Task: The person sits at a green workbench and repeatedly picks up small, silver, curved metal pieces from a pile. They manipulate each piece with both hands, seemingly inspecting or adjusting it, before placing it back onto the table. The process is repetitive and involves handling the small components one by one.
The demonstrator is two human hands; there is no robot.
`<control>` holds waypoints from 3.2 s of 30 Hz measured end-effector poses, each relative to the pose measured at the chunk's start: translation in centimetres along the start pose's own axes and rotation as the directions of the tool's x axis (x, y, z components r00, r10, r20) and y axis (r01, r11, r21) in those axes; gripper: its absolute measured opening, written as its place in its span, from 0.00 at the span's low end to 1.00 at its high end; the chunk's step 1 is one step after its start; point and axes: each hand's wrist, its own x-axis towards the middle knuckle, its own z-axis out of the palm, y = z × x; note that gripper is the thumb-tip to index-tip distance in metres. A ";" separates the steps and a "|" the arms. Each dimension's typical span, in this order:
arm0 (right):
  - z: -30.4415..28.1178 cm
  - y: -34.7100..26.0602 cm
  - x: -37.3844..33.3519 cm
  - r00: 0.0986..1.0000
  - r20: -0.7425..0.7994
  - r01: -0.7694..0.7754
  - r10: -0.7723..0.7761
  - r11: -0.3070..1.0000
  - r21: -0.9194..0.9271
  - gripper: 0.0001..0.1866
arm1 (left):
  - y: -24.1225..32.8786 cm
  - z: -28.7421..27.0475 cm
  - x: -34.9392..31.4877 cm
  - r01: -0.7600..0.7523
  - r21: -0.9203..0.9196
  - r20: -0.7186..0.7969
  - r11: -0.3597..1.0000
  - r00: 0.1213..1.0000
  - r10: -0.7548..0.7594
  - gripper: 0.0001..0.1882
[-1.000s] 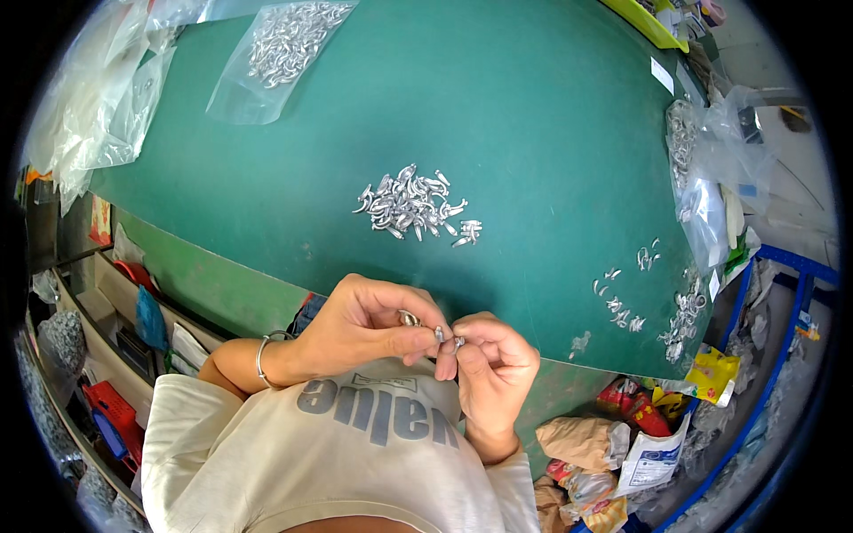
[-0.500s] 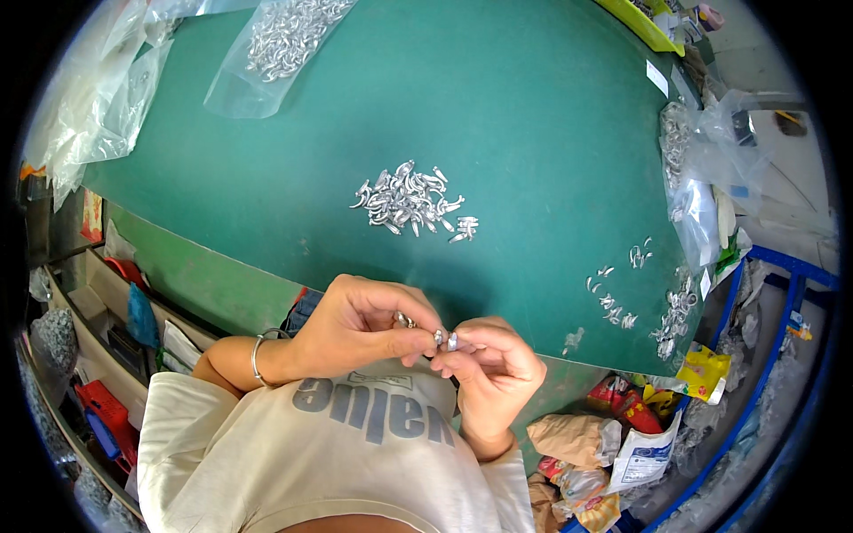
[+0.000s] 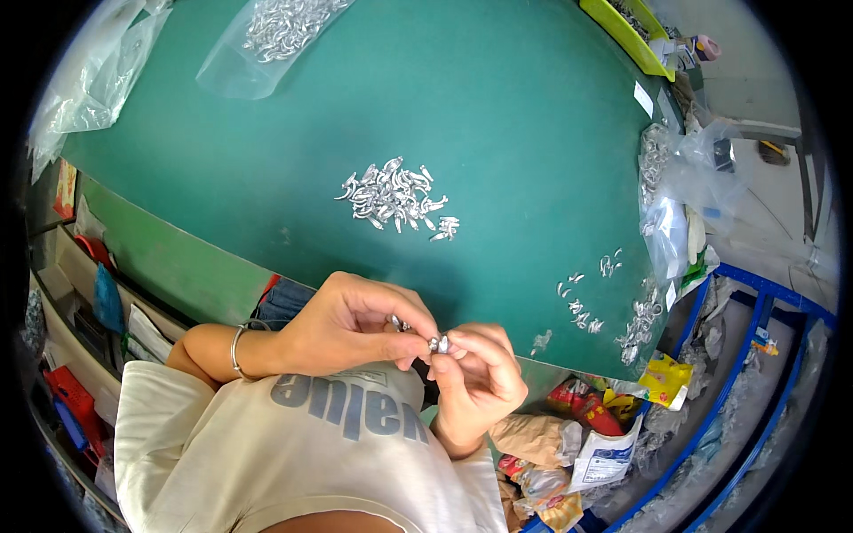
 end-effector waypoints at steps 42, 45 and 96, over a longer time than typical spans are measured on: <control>0.9 -0.8 0.6 0.989 0.029 -0.141 0.143 0.988 -0.061 0.07 | 0.0 -0.7 0.6 0.130 -0.303 0.096 0.944 0.990 -0.105 0.07; 0.9 -0.9 0.6 0.989 0.038 -0.141 0.144 0.988 -0.068 0.06 | 0.1 -0.6 0.6 0.148 -0.295 0.090 0.944 0.988 -0.127 0.06; 0.0 0.0 1.6 0.919 0.208 0.391 -0.334 0.835 -0.387 0.06 | 1.0 -0.4 0.0 0.048 0.119 -0.033 0.992 0.998 -0.045 0.07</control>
